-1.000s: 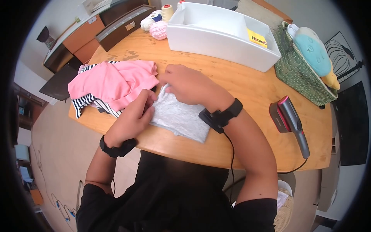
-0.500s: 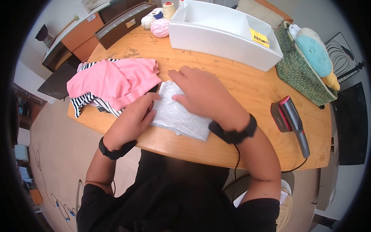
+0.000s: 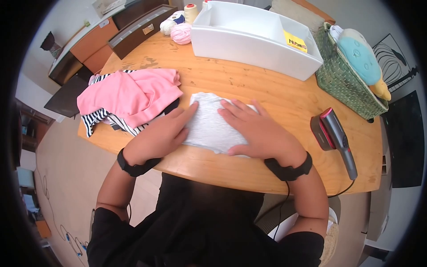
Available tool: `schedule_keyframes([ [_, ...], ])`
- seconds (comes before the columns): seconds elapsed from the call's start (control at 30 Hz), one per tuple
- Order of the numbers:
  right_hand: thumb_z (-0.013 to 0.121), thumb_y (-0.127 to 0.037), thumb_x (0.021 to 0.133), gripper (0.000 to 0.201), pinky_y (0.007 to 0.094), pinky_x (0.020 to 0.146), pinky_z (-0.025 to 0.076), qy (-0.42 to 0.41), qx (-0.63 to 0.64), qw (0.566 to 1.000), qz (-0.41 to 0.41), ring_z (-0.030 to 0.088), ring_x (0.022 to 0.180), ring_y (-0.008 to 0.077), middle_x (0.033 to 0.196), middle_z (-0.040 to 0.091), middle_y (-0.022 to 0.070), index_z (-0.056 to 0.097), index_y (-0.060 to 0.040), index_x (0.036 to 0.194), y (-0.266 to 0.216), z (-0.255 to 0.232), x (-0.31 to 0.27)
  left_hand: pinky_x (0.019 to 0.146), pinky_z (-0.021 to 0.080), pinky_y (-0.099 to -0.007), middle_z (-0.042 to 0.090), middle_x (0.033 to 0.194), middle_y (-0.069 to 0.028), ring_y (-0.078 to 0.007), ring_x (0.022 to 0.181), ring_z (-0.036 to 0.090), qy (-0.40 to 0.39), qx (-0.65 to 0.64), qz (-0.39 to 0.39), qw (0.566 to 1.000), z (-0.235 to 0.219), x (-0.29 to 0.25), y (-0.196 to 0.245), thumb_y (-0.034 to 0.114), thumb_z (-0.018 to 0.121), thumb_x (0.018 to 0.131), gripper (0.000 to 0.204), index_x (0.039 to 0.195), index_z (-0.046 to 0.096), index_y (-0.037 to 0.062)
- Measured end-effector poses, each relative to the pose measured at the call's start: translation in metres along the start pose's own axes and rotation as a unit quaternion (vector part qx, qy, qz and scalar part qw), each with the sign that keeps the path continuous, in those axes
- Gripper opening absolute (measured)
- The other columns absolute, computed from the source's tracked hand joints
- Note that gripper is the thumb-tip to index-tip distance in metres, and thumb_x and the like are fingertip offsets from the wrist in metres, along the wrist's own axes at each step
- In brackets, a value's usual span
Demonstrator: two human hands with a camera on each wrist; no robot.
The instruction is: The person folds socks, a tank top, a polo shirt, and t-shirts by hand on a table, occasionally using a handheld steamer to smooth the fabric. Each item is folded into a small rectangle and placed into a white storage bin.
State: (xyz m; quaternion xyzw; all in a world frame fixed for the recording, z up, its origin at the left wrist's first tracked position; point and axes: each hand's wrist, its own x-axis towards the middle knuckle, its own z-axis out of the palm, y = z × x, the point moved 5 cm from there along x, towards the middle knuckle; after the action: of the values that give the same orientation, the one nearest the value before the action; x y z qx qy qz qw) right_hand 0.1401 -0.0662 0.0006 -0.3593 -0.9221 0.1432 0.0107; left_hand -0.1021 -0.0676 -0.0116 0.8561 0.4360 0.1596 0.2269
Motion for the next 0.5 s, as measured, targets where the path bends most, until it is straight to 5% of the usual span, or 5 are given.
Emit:
schedule_keyframes([
  [0.17, 0.087, -0.038, 0.083, 0.103, 0.0569, 0.132, 0.013, -0.073, 0.003, 0.994, 0.082, 0.022, 0.163, 0.0372, 0.175, 0.028, 0.0179, 0.034, -0.0115, 0.167, 0.028, -0.019, -0.030, 0.085, 0.054, -0.0451, 0.060, 0.111, -0.0208, -0.0386, 0.094, 0.067, -0.079, 0.031, 0.010, 0.996, 0.008, 0.025, 0.031, 0.013, 0.065, 0.099, 0.064, 0.157, 0.043, 0.0011],
  [0.3, 0.085, -0.039, 0.085, 0.105, 0.0568, 0.132, 0.011, -0.019, 0.074, 0.992, 0.105, 0.020, 0.164, 0.0396, 0.175, 0.028, 0.0204, 0.029, -0.0082, 0.168, 0.041, -0.030, -0.031, 0.090, 0.054, -0.0445, 0.060, 0.118, -0.0195, -0.0386, 0.103, 0.066, -0.035, 0.086, 0.081, 0.992, 0.001, 0.042, 0.049, 0.020, 0.066, 0.100, 0.064, 0.157, 0.044, 0.0019],
  [0.37, 0.082, -0.045, 0.089, 0.109, 0.0564, 0.132, 0.009, 0.037, 0.079, 0.995, 0.053, 0.016, 0.164, 0.0416, 0.175, 0.024, 0.0236, 0.021, -0.0038, 0.170, 0.049, -0.026, -0.022, 0.106, 0.048, -0.0483, 0.057, 0.141, -0.0190, -0.0399, 0.128, 0.058, 0.031, 0.079, 0.187, 0.979, -0.001, 0.053, 0.068, 0.031, 0.067, 0.101, 0.070, 0.160, 0.041, 0.0040],
  [0.5, 0.079, -0.055, 0.089, 0.117, 0.0562, 0.132, 0.008, -0.006, 0.063, 0.996, 0.062, 0.012, 0.165, 0.0422, 0.176, 0.018, 0.0251, 0.015, -0.0002, 0.170, 0.061, -0.003, -0.015, 0.122, 0.034, -0.0551, 0.044, 0.162, -0.0188, -0.0398, 0.152, 0.039, 0.012, 0.138, 0.225, 0.965, 0.027, 0.069, 0.052, 0.047, 0.066, 0.101, 0.082, 0.165, 0.036, 0.0065],
])
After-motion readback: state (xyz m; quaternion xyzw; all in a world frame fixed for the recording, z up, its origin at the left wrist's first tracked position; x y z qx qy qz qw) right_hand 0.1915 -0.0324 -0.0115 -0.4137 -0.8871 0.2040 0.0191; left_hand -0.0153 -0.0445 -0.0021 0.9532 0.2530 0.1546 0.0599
